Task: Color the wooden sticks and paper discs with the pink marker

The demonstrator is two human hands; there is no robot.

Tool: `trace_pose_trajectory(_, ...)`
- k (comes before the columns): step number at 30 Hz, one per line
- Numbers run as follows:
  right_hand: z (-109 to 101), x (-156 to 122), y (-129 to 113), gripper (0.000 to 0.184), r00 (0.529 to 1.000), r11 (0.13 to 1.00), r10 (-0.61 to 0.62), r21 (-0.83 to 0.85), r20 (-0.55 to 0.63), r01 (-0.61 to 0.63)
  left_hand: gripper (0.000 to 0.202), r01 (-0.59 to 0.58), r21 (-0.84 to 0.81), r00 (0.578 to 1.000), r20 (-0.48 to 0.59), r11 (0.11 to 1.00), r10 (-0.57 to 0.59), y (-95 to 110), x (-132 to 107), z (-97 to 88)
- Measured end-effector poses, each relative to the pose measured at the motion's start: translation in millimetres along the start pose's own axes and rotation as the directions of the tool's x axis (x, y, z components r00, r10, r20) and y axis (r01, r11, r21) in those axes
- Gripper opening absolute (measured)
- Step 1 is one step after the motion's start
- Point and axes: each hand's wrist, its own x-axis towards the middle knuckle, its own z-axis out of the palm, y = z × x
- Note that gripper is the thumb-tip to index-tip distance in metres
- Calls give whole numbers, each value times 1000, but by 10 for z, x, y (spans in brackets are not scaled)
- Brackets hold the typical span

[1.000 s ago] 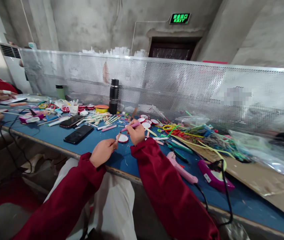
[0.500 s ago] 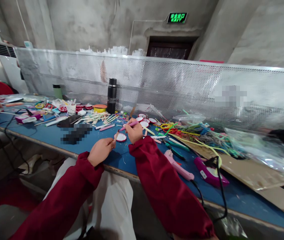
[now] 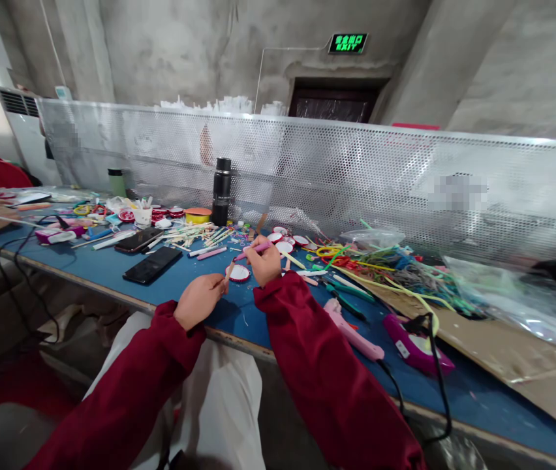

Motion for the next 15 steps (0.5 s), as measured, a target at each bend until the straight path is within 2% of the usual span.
trace_pose_trajectory(15, 3, -1, -25, 12, 1000, 1000, -3, 18, 1, 3, 31, 4, 11, 1000, 5, 1000, -4, -2, -3, -2)
